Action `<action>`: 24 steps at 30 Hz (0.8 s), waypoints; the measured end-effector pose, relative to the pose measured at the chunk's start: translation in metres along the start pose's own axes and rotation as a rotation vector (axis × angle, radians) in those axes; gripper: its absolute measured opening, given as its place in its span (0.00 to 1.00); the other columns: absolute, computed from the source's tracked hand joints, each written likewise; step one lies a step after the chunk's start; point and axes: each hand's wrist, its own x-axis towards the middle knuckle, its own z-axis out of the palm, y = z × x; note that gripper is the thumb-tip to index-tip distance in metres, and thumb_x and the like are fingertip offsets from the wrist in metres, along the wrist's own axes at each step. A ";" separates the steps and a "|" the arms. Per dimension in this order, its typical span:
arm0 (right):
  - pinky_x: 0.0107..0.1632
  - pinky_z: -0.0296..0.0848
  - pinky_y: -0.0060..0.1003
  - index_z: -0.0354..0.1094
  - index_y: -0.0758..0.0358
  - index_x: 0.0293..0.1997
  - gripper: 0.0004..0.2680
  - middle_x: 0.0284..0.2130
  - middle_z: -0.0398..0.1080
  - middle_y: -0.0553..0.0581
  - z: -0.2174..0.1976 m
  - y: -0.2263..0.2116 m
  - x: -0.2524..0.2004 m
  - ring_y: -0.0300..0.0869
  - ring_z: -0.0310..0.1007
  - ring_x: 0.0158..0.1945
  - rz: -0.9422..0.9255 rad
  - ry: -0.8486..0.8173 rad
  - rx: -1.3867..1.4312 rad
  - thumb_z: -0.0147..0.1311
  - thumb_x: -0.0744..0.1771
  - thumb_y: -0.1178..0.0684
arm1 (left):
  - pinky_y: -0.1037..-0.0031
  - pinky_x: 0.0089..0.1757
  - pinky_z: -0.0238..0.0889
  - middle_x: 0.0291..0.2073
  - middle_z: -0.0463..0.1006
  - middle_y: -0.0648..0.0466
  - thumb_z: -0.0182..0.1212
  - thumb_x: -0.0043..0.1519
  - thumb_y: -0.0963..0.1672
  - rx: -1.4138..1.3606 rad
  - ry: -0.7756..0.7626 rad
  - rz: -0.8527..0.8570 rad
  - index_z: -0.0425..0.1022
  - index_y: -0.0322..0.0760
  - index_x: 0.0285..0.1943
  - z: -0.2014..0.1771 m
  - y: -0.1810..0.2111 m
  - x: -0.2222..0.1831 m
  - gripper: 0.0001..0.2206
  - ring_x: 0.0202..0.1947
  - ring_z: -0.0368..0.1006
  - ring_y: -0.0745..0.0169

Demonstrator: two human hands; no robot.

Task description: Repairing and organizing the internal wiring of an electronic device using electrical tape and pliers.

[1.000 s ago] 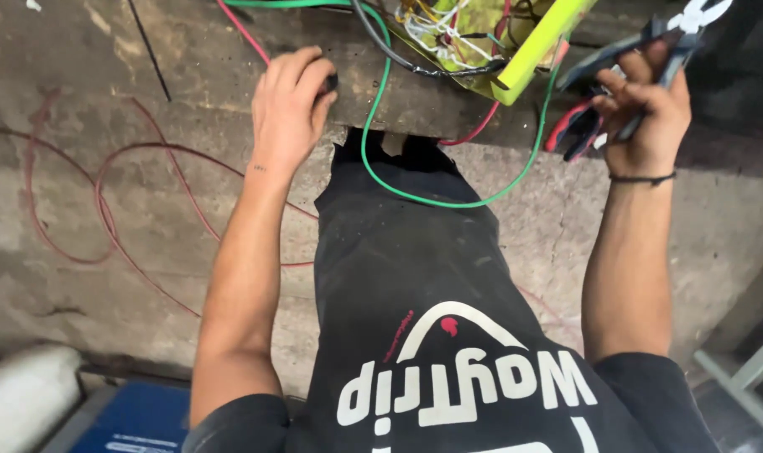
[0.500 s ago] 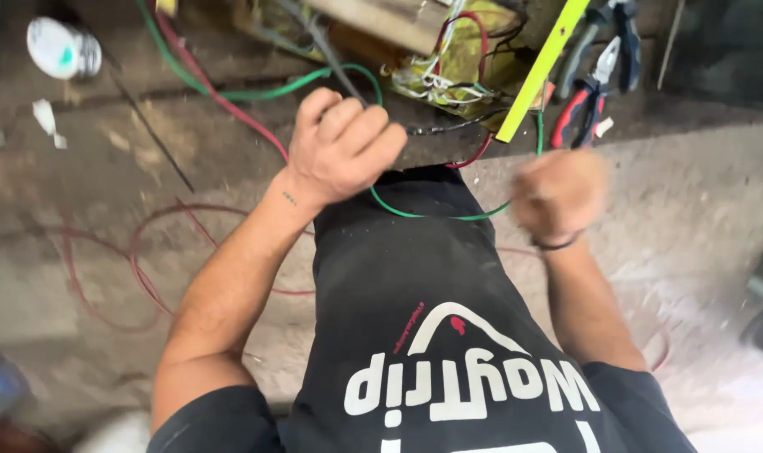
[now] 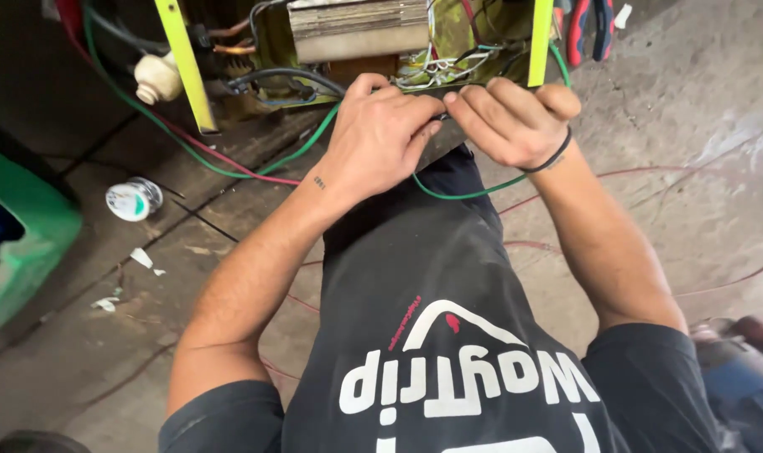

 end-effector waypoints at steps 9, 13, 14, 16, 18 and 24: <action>0.49 0.56 0.31 0.70 0.49 0.45 0.04 0.36 0.69 0.37 -0.031 -0.002 0.027 0.31 0.70 0.48 -0.098 -0.488 -0.071 0.51 0.73 0.56 | 0.64 0.33 0.58 0.28 0.80 0.59 0.57 0.68 0.46 0.171 0.192 0.060 0.79 0.46 0.46 0.013 -0.003 -0.002 0.06 0.28 0.72 0.53; 0.53 0.62 0.35 0.66 0.44 0.25 0.10 0.21 0.66 0.39 -0.019 0.008 0.054 0.39 0.66 0.38 -0.180 -0.707 -0.028 0.58 0.69 0.50 | 0.69 0.31 0.59 0.33 0.83 0.62 0.58 0.65 0.41 0.364 0.328 0.104 0.81 0.44 0.50 0.029 -0.010 -0.006 0.09 0.26 0.73 0.61; 0.53 0.62 0.35 0.66 0.44 0.25 0.10 0.21 0.66 0.39 -0.013 0.006 0.058 0.39 0.66 0.38 -0.185 -0.703 -0.025 0.58 0.69 0.50 | 0.69 0.31 0.59 0.33 0.83 0.62 0.58 0.65 0.41 0.369 0.329 0.098 0.81 0.44 0.50 0.030 -0.012 -0.005 0.09 0.26 0.73 0.61; 0.50 0.60 0.38 0.67 0.34 0.19 0.10 0.16 0.66 0.39 -0.002 0.004 0.068 0.38 0.65 0.34 -0.154 -0.873 -0.038 0.56 0.64 0.46 | 0.68 0.30 0.55 0.24 0.74 0.62 0.62 0.67 0.47 0.468 0.340 0.049 0.71 0.49 0.32 0.031 -0.015 0.001 0.10 0.23 0.66 0.61; 0.50 0.59 0.40 0.66 0.36 0.19 0.10 0.17 0.65 0.40 0.011 0.000 0.062 0.40 0.66 0.34 -0.146 -0.886 -0.035 0.55 0.65 0.47 | 0.65 0.34 0.57 0.25 0.75 0.60 0.60 0.63 0.45 0.484 0.232 0.040 0.75 0.46 0.41 0.022 -0.020 -0.004 0.02 0.26 0.68 0.57; 0.50 0.62 0.39 0.64 0.44 0.25 0.09 0.19 0.68 0.43 -0.013 0.014 0.071 0.42 0.68 0.34 -0.219 -0.765 0.012 0.54 0.67 0.50 | 0.66 0.44 0.62 0.29 0.68 0.57 0.61 0.59 0.40 0.619 0.101 0.151 0.73 0.44 0.37 -0.053 -0.014 -0.019 0.04 0.33 0.65 0.57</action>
